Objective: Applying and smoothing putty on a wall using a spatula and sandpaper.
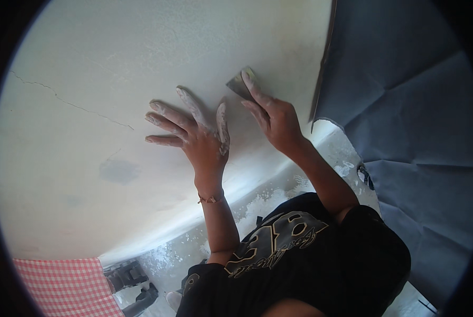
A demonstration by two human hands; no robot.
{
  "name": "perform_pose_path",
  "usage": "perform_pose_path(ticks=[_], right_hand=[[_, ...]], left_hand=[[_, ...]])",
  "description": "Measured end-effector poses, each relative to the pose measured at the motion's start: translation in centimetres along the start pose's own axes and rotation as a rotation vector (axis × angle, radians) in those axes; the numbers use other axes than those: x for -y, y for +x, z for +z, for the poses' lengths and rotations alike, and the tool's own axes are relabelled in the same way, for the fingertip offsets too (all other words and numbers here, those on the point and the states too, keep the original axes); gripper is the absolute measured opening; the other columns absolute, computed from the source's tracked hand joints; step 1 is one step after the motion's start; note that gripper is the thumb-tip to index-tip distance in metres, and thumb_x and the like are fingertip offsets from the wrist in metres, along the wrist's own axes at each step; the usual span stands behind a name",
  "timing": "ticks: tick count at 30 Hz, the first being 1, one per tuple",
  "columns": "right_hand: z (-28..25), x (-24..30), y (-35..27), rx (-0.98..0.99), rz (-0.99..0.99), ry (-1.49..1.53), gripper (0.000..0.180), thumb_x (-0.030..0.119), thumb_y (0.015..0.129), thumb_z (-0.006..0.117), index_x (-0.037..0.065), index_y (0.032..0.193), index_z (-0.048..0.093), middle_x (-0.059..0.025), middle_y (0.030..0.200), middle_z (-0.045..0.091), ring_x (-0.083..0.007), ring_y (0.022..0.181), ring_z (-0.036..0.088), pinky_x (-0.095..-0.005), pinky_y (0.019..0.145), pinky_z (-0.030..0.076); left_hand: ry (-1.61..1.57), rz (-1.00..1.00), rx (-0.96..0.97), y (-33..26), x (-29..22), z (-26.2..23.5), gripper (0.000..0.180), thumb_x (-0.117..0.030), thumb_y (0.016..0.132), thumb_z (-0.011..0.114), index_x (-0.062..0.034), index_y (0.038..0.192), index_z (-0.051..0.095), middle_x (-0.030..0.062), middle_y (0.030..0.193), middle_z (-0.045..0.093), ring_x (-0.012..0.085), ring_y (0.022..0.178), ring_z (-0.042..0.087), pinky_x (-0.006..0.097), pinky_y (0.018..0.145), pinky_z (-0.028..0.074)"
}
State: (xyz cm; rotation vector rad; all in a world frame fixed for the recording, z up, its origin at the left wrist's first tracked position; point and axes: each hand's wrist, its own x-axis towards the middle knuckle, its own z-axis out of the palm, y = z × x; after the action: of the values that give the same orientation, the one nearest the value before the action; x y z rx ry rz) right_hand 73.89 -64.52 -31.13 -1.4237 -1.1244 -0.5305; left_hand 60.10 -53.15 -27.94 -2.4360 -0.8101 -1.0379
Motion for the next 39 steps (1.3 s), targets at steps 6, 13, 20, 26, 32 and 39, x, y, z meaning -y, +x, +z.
perform_pose_path(ticks=[6, 13, 20, 26, 32, 39], right_hand=[[-1.1, 0.7, 4.6, 0.076, 0.061, 0.083, 0.064, 0.02, 0.104, 0.071, 0.015, 0.162, 0.047, -0.0229, 0.09, 0.075, -0.0333, 0.076, 0.077, -0.0378, 0.071, 0.06], [1.9, -3.0, -5.0, -0.023, 0.096, 0.173, 0.064, 0.013, 0.103, 0.072, 0.011, 0.162, 0.047, -0.0261, 0.085, 0.071, -0.028, 0.069, 0.073, -0.0349, 0.072, 0.059], [-0.3, -1.1, 0.1, 0.028, 0.08, 0.164, 0.061, 0.013, 0.103, 0.072, 0.011, 0.161, 0.05, -0.0279, 0.094, 0.073, -0.0323, 0.075, 0.076, -0.0334, 0.072, 0.058], [2.7, -2.0, -6.8, -0.026, 0.118, 0.117, 0.062, 0.012, 0.101, 0.074, 0.012, 0.159, 0.052, -0.0268, 0.1, 0.075, -0.0366, 0.08, 0.077, -0.0378, 0.073, 0.059], [-0.4, 1.1, -1.8, 0.062, 0.133, 0.162, 0.062, 0.012, 0.101, 0.074, 0.011, 0.159, 0.051, -0.0267, 0.111, 0.075, -0.0383, 0.092, 0.078, -0.0388, 0.078, 0.06], [0.9, -0.9, -8.4, -0.104, 0.163, 0.118, 0.06, 0.012, 0.103, 0.071, 0.01, 0.16, 0.051, -0.0255, 0.122, 0.074, -0.0355, 0.099, 0.079, -0.0394, 0.082, 0.061]], left_hand=[[0.058, -0.005, 0.036, -0.4, -0.2, -0.3, 0.096, -0.061, 0.108, 0.045, -0.003, 0.172, 0.003, 0.0416, 0.17, -0.012, 0.0625, 0.156, -0.017, 0.085, 0.113, -0.01], [0.048, 0.012, 0.008, -1.1, -0.3, -0.1, 0.097, -0.062, 0.107, 0.047, -0.0039, 0.172, 0.004, 0.0416, 0.171, -0.01, 0.0624, 0.156, -0.015, 0.085, 0.113, -0.01], [0.075, 0.003, -0.019, -2.1, 0.6, 0.6, 0.097, -0.061, 0.107, 0.049, -0.0044, 0.172, 0.006, 0.0399, 0.172, -0.01, 0.0611, 0.157, -0.014, 0.085, 0.114, -0.009], [0.069, 0.022, -0.029, -2.4, 0.5, 0.7, 0.097, -0.062, 0.107, 0.049, -0.0043, 0.172, 0.006, 0.0399, 0.171, -0.012, 0.0604, 0.157, -0.017, 0.084, 0.114, -0.011], [0.075, -0.02, 0.009, -3.4, 0.7, -0.1, 0.099, -0.064, 0.106, 0.05, -0.0048, 0.172, 0.005, 0.0377, 0.172, -0.015, 0.0596, 0.157, -0.019, 0.082, 0.116, -0.012], [-0.037, 0.025, -0.037, -5.1, 2.1, -0.2, 0.095, -0.06, 0.107, 0.053, -0.0042, 0.172, 0.012, 0.0418, 0.171, -0.006, 0.0642, 0.156, -0.013, 0.087, 0.111, -0.009]])
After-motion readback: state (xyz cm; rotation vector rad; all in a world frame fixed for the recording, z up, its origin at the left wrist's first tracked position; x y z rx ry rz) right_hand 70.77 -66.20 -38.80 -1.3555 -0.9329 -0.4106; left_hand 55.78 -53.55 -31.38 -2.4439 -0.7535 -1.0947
